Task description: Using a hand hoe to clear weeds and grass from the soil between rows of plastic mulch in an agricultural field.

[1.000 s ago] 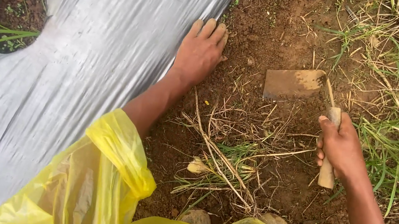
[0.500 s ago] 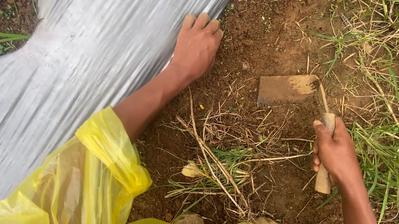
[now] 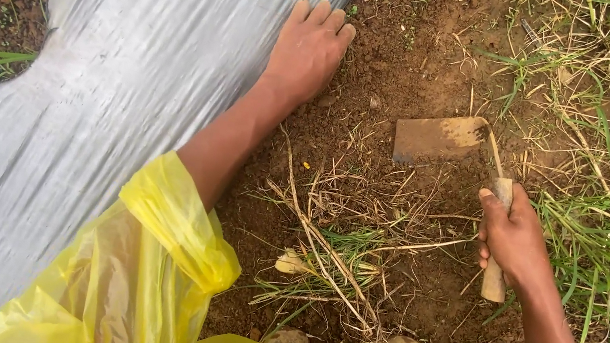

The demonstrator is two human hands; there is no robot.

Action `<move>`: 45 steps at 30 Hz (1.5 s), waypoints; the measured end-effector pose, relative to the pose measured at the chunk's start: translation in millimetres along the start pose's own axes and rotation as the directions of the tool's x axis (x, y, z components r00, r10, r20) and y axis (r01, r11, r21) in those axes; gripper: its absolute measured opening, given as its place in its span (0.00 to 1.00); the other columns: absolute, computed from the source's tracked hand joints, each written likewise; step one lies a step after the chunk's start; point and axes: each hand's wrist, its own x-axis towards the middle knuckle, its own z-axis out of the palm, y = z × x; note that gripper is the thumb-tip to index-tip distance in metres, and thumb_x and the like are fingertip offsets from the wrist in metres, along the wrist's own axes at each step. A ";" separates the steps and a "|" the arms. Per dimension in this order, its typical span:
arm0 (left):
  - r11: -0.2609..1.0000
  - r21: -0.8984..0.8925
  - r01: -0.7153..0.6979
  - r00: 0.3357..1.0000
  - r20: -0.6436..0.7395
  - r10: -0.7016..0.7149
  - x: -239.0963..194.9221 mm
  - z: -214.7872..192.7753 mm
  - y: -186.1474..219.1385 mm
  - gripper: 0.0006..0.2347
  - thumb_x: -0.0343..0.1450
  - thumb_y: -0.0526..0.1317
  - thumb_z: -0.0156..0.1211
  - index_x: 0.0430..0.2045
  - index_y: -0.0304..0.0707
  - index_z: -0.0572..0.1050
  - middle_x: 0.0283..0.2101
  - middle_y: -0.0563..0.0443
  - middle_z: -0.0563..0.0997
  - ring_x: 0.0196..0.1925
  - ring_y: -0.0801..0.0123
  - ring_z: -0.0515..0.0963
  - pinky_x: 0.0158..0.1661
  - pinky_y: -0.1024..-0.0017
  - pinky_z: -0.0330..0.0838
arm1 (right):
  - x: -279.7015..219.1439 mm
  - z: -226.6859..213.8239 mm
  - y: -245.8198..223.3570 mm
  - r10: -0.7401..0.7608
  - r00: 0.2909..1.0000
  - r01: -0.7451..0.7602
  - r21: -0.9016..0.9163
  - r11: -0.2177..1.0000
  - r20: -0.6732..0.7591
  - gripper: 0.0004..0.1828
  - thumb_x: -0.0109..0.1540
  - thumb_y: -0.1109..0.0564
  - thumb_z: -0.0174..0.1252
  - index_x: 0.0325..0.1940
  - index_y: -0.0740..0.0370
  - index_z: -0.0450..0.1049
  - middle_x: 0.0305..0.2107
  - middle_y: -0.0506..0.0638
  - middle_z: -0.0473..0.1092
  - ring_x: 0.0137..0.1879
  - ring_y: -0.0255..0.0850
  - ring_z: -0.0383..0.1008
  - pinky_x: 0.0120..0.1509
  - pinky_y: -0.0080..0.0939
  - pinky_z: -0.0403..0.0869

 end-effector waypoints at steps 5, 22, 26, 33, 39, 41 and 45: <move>0.997 0.041 -0.058 0.979 0.198 0.049 4.3 -3.7 2.0 0.07 0.77 0.43 0.54 0.44 0.53 0.79 0.43 0.59 0.75 0.46 0.64 0.66 0.50 0.58 0.58 | -1.2 -0.2 -2.6 -0.007 1.000 0.007 0.002 1.000 0.006 0.12 0.76 0.53 0.42 0.62 0.57 0.59 0.23 0.53 0.60 0.22 0.43 0.59 0.20 0.44 0.64; 0.556 -0.704 0.442 0.850 0.526 -0.010 -28.4 -61.5 57.8 0.09 0.73 0.26 0.53 0.35 0.33 0.82 0.47 0.41 0.83 0.44 0.59 0.86 0.42 0.76 0.91 | -9.5 -0.8 -4.4 0.008 1.000 -0.008 0.019 1.000 0.001 0.13 0.76 0.53 0.41 0.64 0.56 0.59 0.25 0.52 0.60 0.23 0.42 0.58 0.22 0.42 0.63; 0.652 -0.569 0.501 0.629 0.757 0.178 -49.5 -92.3 81.6 0.16 0.71 0.33 0.63 0.53 0.44 0.75 0.75 0.46 0.55 0.78 0.55 0.50 0.76 0.54 0.42 | -11.6 -1.3 -3.3 -0.025 1.000 0.024 0.031 0.999 0.010 0.14 0.76 0.53 0.41 0.64 0.57 0.60 0.24 0.51 0.60 0.23 0.41 0.58 0.21 0.41 0.63; 0.843 -0.532 0.077 0.867 0.454 0.207 -78.3 -37.1 85.5 0.28 0.75 0.56 0.47 0.70 0.48 0.55 0.76 0.44 0.51 0.78 0.55 0.44 0.73 0.49 0.36 | -9.9 -2.2 -0.9 -0.048 0.999 0.048 0.014 0.999 0.022 0.13 0.76 0.53 0.42 0.63 0.57 0.59 0.24 0.52 0.60 0.23 0.42 0.58 0.22 0.43 0.63; 0.815 -0.578 0.053 0.821 0.490 0.294 -116.4 -39.4 98.8 0.22 0.77 0.46 0.42 0.68 0.44 0.59 0.75 0.49 0.56 0.78 0.61 0.48 0.75 0.58 0.31 | -25.4 3.8 -8.2 -0.060 0.998 0.060 -0.033 0.998 -0.004 0.20 0.75 0.51 0.42 0.72 0.55 0.58 0.27 0.51 0.60 0.26 0.42 0.58 0.24 0.43 0.62; 0.800 -0.600 0.008 0.867 0.402 0.293 -131.3 -34.1 107.6 0.17 0.76 0.42 0.47 0.59 0.41 0.72 0.58 0.50 0.77 0.65 0.63 0.71 0.76 0.57 0.40 | -18.6 3.3 0.2 -0.084 0.996 0.084 -0.015 0.996 -0.009 0.15 0.76 0.53 0.42 0.66 0.57 0.60 0.27 0.53 0.60 0.26 0.43 0.58 0.25 0.45 0.61; 0.629 -0.701 0.335 0.792 0.571 0.215 -152.0 -81.1 95.6 0.17 0.74 0.38 0.55 0.58 0.39 0.72 0.71 0.41 0.65 0.75 0.57 0.60 0.76 0.59 0.44 | -19.4 4.2 5.6 -0.143 0.990 0.143 0.002 0.990 0.007 0.18 0.76 0.54 0.42 0.71 0.54 0.60 0.25 0.51 0.58 0.25 0.42 0.57 0.24 0.44 0.60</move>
